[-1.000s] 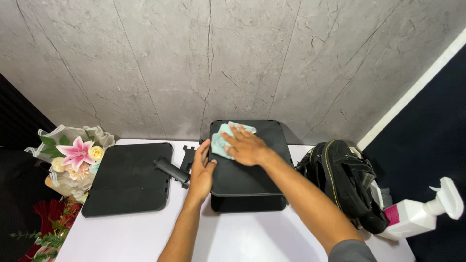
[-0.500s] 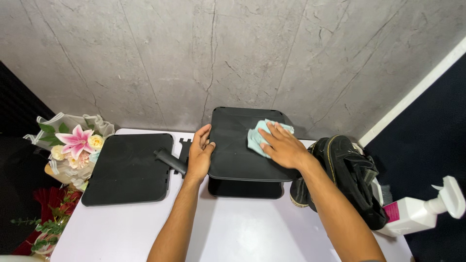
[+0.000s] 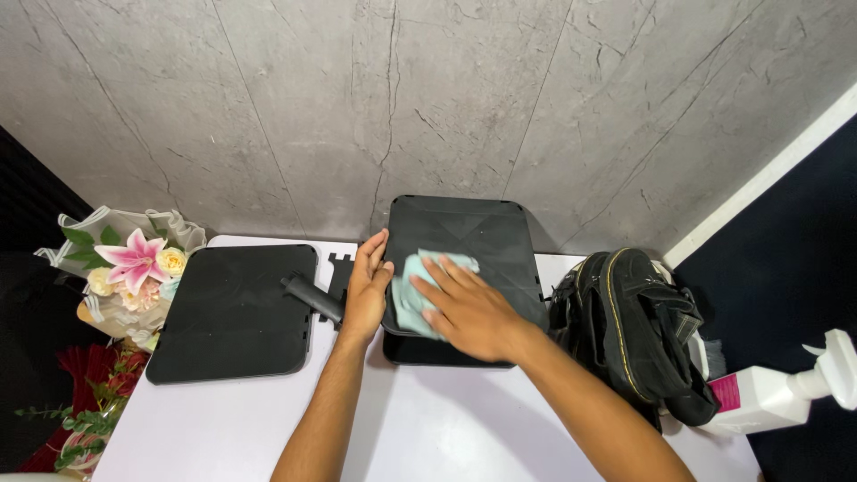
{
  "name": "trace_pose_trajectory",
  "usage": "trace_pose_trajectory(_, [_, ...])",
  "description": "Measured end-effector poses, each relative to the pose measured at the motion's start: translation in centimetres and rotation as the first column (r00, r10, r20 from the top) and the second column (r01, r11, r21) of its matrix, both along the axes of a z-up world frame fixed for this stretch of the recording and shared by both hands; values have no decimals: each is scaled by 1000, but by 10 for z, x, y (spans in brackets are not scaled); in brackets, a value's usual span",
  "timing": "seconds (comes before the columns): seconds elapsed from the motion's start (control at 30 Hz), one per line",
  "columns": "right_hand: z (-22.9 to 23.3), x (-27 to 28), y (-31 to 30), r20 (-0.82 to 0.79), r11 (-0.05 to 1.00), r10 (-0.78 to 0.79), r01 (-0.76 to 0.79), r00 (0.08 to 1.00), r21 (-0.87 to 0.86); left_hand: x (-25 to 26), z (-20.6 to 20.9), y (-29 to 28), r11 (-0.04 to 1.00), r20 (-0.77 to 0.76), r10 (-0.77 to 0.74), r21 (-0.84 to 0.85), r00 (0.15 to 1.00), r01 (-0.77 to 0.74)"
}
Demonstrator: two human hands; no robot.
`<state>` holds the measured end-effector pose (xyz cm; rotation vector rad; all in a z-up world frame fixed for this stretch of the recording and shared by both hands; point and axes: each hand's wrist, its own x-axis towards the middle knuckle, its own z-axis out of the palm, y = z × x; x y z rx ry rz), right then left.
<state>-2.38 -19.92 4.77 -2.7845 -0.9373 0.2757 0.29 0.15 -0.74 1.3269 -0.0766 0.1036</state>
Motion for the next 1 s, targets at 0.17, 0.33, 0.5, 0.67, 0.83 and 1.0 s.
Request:
trace_pose_trajectory(0.17, [14, -6, -48, -46, 985, -145, 139, 988, -100, 0, 7, 1, 999, -40, 15, 30, 999, -13])
trace_pose_trajectory(0.33, [-3, 71, -82, 18, 954, -276, 277, 961, -115, -3, 9, -2, 999, -77, 16, 38, 997, -13])
trace_pose_trajectory(0.5, [-17, 135, -43, 87, 945, -238, 251, 967, -211, 2, 4, -2, 1000, -59, 18, 13, 998, -17])
trace_pose_trajectory(0.67, [-22, 89, 24, 71, 991, -62, 70, 996, -114, 5, -8, 1, 996, -24, 5, -84, 1000, -7])
trace_pose_trajectory(0.83, [1, 10, 12, 102, 1000, 2, -1, 995, -11, 5, -11, 2, 999, -21, -3, -33, 1000, 2])
trace_pose_trajectory(1.0, [11, -16, -24, 42, 989, -116, 119, 992, -82, 2, -12, -4, 999, -7, 23, -29, 1000, -23])
